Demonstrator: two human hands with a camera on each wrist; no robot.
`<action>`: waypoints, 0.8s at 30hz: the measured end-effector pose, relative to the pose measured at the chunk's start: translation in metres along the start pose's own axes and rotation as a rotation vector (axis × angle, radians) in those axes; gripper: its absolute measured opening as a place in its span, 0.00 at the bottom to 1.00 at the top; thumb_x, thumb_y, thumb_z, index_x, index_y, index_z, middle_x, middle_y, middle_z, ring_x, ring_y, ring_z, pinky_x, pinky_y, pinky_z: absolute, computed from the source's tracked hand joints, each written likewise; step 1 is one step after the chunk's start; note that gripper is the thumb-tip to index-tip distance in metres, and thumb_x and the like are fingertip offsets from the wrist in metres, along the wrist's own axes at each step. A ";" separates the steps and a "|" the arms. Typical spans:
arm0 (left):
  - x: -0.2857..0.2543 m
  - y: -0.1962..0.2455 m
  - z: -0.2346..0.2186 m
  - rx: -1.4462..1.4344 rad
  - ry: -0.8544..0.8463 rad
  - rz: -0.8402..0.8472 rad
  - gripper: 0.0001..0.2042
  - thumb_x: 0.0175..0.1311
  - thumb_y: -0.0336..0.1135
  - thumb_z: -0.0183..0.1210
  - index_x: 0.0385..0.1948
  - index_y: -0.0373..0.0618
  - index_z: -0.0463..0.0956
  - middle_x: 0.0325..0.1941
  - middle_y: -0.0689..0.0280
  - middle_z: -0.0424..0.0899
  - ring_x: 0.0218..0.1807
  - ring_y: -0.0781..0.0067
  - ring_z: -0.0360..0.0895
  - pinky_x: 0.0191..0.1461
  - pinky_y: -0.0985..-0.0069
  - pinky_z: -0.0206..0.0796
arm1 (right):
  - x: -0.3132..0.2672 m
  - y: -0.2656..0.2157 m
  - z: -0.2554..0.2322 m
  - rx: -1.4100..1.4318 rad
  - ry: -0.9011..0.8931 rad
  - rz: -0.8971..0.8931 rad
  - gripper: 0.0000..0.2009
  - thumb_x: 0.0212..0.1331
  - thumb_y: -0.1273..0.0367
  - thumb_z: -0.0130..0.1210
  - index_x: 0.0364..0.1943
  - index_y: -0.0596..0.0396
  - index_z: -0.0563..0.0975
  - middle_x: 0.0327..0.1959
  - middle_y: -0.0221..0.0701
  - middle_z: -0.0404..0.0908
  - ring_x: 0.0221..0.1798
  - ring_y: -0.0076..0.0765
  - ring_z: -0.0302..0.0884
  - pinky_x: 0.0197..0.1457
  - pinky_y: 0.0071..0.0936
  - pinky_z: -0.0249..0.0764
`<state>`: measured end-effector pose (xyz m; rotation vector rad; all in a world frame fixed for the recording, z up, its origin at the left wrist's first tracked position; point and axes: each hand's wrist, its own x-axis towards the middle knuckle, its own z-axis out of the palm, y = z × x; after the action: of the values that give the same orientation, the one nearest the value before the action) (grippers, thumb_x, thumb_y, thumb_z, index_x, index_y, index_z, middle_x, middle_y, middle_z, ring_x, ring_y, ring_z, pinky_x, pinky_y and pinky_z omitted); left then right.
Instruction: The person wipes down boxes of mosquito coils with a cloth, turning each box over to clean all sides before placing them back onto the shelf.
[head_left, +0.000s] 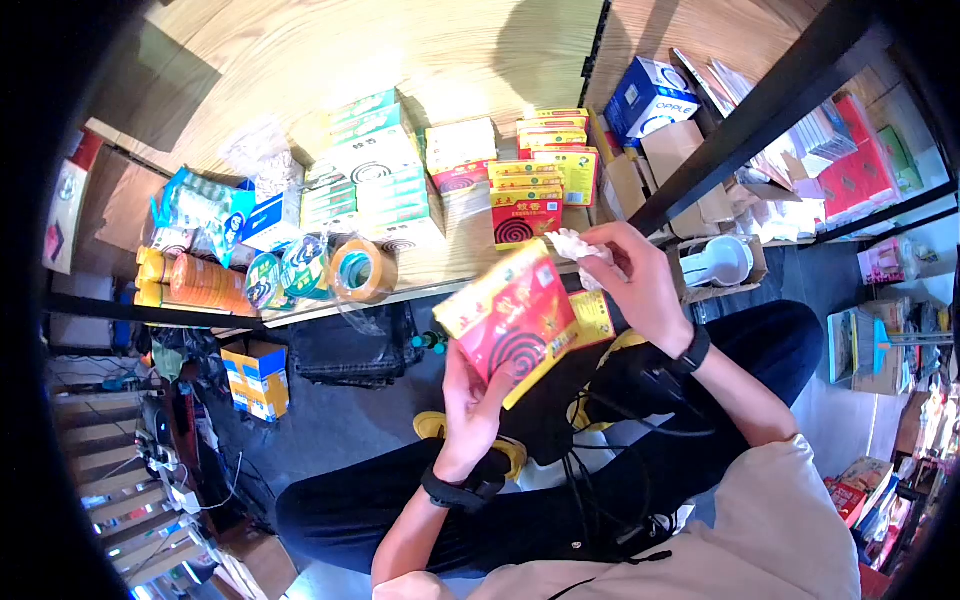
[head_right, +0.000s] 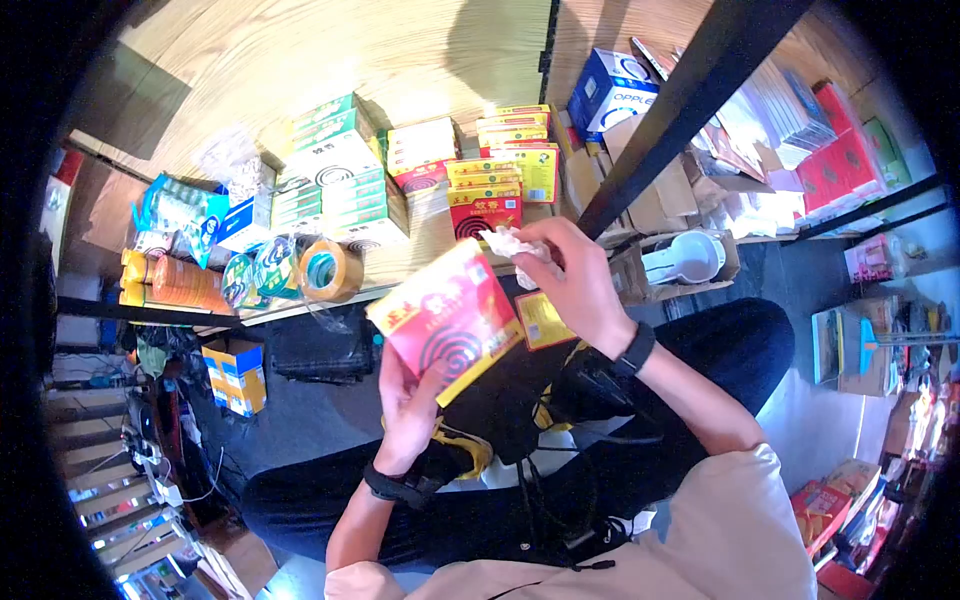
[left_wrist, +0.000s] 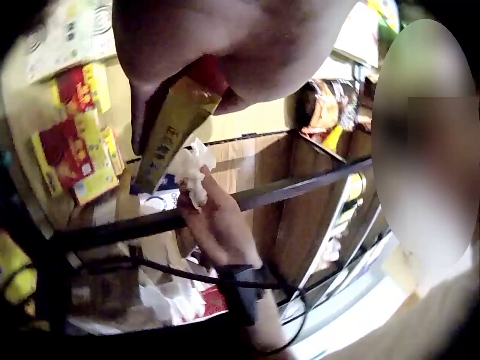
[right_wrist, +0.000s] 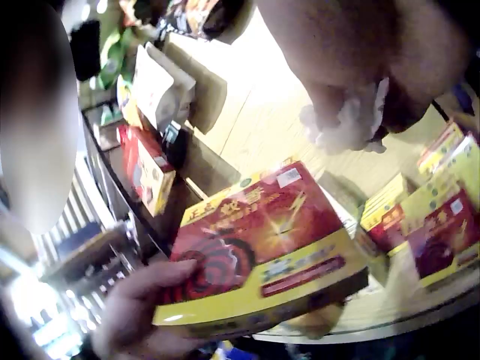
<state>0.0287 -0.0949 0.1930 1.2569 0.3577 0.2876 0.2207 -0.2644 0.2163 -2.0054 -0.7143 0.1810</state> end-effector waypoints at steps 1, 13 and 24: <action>0.002 0.008 0.001 0.078 0.048 0.065 0.28 0.68 0.16 0.55 0.68 0.37 0.57 0.62 0.61 0.75 0.63 0.73 0.74 0.68 0.74 0.64 | -0.002 -0.001 0.001 0.001 -0.006 -0.011 0.11 0.67 0.72 0.60 0.50 0.61 0.76 0.41 0.34 0.82 0.39 0.27 0.79 0.43 0.26 0.75; 0.005 0.019 -0.013 1.462 -0.226 0.771 0.27 0.58 0.27 0.63 0.64 0.47 0.74 0.73 0.40 0.65 0.75 0.30 0.61 0.74 0.38 0.57 | -0.042 -0.021 0.031 0.875 -0.385 0.472 0.17 0.73 0.65 0.55 0.59 0.61 0.73 0.51 0.29 0.80 0.51 0.18 0.77 0.55 0.21 0.75; -0.006 0.000 -0.009 -0.329 -0.038 -0.194 0.35 0.73 0.28 0.55 0.76 0.41 0.44 0.76 0.52 0.60 0.74 0.59 0.66 0.74 0.55 0.64 | -0.032 -0.010 0.021 0.927 -0.513 0.393 0.23 0.77 0.63 0.50 0.68 0.64 0.66 0.59 0.34 0.79 0.59 0.20 0.76 0.62 0.24 0.74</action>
<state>0.0197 -0.0891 0.1915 0.8963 0.3793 0.1486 0.1818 -0.2631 0.2090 -1.1649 -0.4004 1.0787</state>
